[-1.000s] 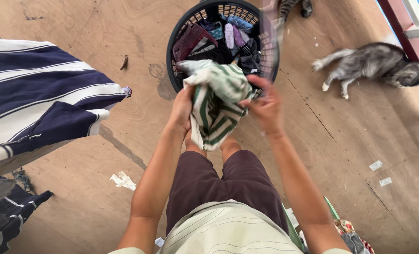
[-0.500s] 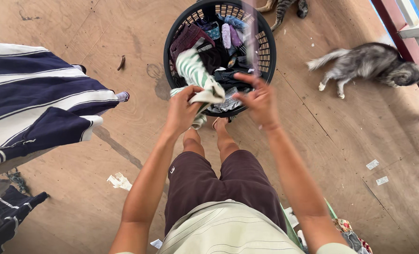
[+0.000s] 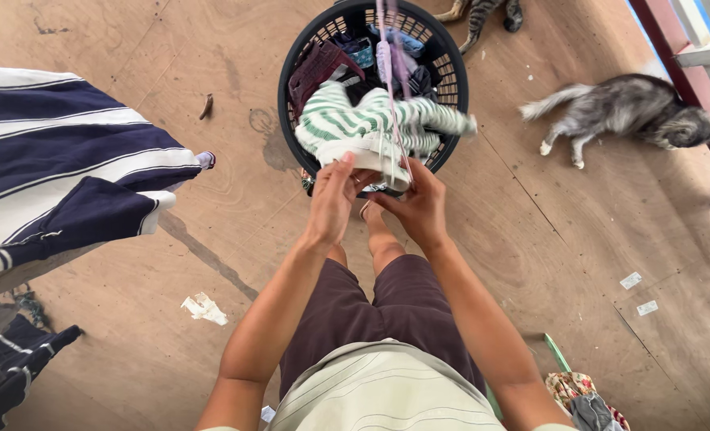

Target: The person takes various garments from a laundry basket, places them on hangers, and hangs them on a metal drying rack. Items handled include a floral-patterned garment, a pink top, a white and maroon shirt, a striped towel, and a black garment.

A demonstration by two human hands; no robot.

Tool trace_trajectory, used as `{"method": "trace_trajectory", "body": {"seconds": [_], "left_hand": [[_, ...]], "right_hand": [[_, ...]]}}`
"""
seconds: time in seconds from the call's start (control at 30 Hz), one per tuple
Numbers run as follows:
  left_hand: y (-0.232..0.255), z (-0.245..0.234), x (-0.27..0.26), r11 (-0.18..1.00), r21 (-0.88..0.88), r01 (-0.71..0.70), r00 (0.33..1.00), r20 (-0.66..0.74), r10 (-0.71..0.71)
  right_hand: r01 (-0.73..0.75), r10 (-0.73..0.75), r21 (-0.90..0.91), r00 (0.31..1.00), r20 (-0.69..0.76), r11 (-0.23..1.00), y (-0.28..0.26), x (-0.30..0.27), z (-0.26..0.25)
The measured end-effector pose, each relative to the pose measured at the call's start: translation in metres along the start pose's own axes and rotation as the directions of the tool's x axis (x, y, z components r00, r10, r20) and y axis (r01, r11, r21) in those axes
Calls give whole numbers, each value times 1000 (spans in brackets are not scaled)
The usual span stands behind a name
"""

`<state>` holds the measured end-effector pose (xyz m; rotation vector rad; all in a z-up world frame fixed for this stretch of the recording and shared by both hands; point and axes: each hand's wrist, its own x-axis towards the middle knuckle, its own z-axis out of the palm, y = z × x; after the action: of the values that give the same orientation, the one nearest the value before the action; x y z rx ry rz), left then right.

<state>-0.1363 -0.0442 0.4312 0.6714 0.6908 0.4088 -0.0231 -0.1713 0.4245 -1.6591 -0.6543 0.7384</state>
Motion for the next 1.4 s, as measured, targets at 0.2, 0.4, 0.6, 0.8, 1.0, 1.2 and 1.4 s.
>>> {"method": "trace_trajectory", "body": {"seconds": [0.2, 0.4, 0.6, 0.8, 1.0, 1.2, 1.4], "left_hand": [[18, -17, 1, 166, 968, -187, 887, 94, 452], [63, -44, 26, -263, 961, 85, 775, 102, 624], [61, -50, 40, 185, 973, -139, 664, -47, 747], [60, -48, 44, 184, 933, -308, 802, 150, 579], [58, -61, 59, -95, 982, -163, 831, 189, 524], [76, -73, 59, -128, 991, 46, 870, 23, 492], [91, -79, 51, -167, 982, -91, 816, 169, 552]], "right_hand": [[100, -82, 180, 991, -106, 978, 29, 31, -23], [240, -255, -155, 963, -89, 958, -6, 45, -63], [272, -298, -224, 950, -93, 936, 3, 33, -55], [42, -78, -326, 992, -99, 944, 19, 32, -112], [345, -404, -789, 905, 135, 508, -36, 10, -166], [346, -314, -667, 933, 174, 659, -64, 0, -166], [354, -237, -659, 935, 264, 663, -79, 4, -151]]}}
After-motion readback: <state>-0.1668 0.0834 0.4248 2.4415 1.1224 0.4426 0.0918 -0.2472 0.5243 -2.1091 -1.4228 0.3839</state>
